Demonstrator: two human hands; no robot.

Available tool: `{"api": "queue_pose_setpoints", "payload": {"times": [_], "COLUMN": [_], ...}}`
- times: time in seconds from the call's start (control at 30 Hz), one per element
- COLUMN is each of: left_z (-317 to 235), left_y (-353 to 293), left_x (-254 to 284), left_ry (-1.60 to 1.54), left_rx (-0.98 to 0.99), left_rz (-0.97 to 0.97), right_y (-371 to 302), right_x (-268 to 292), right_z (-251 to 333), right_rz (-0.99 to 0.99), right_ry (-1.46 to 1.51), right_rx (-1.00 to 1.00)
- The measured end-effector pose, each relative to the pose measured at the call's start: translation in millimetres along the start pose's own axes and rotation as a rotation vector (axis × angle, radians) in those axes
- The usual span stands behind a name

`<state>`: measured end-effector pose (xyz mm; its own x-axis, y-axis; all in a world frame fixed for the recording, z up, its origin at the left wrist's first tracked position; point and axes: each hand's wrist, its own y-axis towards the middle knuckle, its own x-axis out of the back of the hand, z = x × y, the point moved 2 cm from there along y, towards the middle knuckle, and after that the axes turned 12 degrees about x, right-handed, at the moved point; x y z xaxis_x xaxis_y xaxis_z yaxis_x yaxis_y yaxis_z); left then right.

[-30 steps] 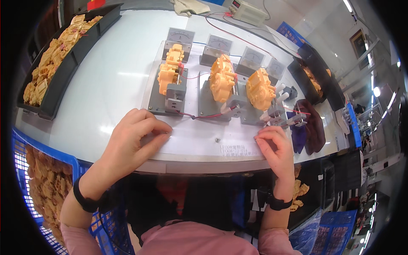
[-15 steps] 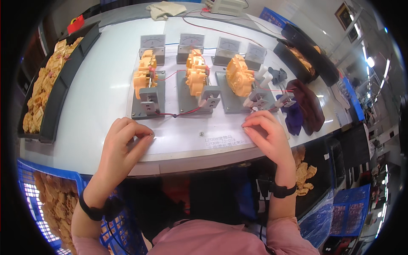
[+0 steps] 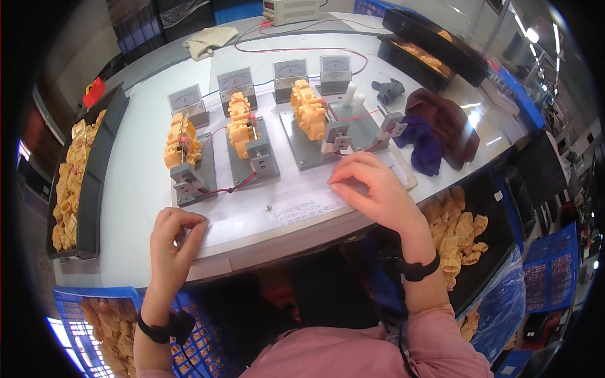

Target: Manually assemble and test plastic electronic component housings on a testing jig.

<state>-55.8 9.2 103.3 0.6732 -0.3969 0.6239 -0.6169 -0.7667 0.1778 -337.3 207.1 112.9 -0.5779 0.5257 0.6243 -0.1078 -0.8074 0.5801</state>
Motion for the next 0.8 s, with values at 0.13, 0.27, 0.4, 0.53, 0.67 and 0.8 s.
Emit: {"api": "queue_pose_setpoints", "payload": {"times": [0.13,0.27,0.4,0.53,0.67,0.8], "left_z": [-3,-1,0,1,1,5], "left_y": [1,1,0,1,1,0], "left_x": [-1,0,2,-7,-6,-5], "left_ry": [0.046,0.039,0.039,0.021,0.002,0.030], "left_rx": [-0.022,-0.010,-0.024,-0.030,-0.063,-0.108], "left_rz": [0.011,-0.008,0.002,0.010,0.018,-0.010], "right_y": [-2,-2,-2,-7,-9,-4], "right_x": [0,-1,-2,2,-1,-7], "right_z": [-1,-4,-5,-10,-23,-27], "right_rz": [-0.016,-0.029,-0.060,-0.284,-0.384,-0.372], "right_ry": [-0.015,-0.015,0.010,0.113,0.226,0.283], "right_rx": [0.031,0.052,0.087,-0.182,-0.175,-0.161]}}
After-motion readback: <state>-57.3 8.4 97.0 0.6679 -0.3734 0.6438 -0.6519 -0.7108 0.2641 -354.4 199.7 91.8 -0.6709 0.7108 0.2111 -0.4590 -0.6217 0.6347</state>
